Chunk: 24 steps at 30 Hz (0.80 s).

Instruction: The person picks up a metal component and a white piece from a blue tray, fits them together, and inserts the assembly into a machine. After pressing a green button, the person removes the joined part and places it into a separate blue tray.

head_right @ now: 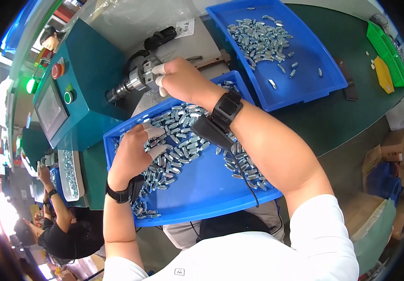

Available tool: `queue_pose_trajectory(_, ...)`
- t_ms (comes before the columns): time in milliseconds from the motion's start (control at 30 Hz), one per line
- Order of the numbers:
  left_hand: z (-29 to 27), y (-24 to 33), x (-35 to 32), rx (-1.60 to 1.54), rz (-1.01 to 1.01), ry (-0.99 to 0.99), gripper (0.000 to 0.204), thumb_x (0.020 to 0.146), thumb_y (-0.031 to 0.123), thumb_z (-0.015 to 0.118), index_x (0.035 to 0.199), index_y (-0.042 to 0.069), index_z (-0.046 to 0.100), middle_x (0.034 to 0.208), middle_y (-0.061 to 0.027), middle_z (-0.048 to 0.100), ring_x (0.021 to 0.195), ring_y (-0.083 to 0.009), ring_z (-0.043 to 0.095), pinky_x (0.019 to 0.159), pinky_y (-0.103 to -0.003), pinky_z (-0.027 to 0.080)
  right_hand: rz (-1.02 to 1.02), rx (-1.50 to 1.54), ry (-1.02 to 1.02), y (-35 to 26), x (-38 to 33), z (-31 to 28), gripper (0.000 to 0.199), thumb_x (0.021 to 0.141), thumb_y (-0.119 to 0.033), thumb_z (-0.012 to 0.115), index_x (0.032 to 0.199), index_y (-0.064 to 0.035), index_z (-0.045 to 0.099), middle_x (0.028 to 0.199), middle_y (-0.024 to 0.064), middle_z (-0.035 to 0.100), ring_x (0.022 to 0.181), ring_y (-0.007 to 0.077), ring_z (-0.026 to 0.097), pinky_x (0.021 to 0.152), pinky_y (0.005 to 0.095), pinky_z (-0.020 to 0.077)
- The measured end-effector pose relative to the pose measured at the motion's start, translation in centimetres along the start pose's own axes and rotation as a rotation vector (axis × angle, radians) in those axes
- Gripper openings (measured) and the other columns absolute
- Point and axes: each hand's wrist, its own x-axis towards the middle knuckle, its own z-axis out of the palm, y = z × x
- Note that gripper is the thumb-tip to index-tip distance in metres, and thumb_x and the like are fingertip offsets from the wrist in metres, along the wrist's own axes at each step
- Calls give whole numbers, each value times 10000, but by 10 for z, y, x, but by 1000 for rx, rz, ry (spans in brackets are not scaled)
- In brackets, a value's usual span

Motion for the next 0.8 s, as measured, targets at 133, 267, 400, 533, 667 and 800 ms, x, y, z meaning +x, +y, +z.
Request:
queue_pose_trajectory(133,7,-9,-3,59,58,-93,286,785,27,847,1066,40,795,1028,-144,721,944,-362,680,861,-427,564,25,-42,43,-1,-2,5,426,1049,-87,588,1440,82,605,828,25,639,742,106,595,671,269,459)
queue_pose_trajectory(267,13,-7,-4,112,89,-97,294,764,2,837,1051,50,799,1000,-137,710,951,-360,672,858,-436,566,51,14,-1,-4,-1,3,463,1042,-76,592,1467,108,563,822,25,626,738,114,575,675,271,459)
queue_pose_trajectory(400,19,-8,-1,111,93,-77,293,760,-17,827,1044,54,802,1000,-136,704,959,-356,667,854,-434,566,66,41,1,-2,0,1,486,1037,-58,589,1483,124,532,824,29,619,740,120,565,682,270,457)
queue_pose_trajectory(533,23,-14,1,93,86,-81,292,764,-26,819,1043,57,806,1011,-140,703,969,-353,665,856,-428,565,53,66,10,6,3,0,505,1035,-54,583,1496,136,507,826,30,609,744,122,556,687,274,458)
queue_pose_trajectory(667,20,-13,-2,97,67,-99,301,776,-20,818,1065,62,801,1038,-143,703,994,-355,669,871,-422,566,44,38,28,0,2,3,449,1036,-66,583,1447,115,575,827,34,636,745,121,579,698,281,474)
queue_pose_trajectory(800,16,-6,2,31,156,129,308,803,1,817,1106,50,783,1105,-148,705,1068,-368,664,935,-416,552,-17,-135,108,-12,-1,2,359,1027,-84,597,1329,95,672,830,33,677,750,119,613,714,290,496)
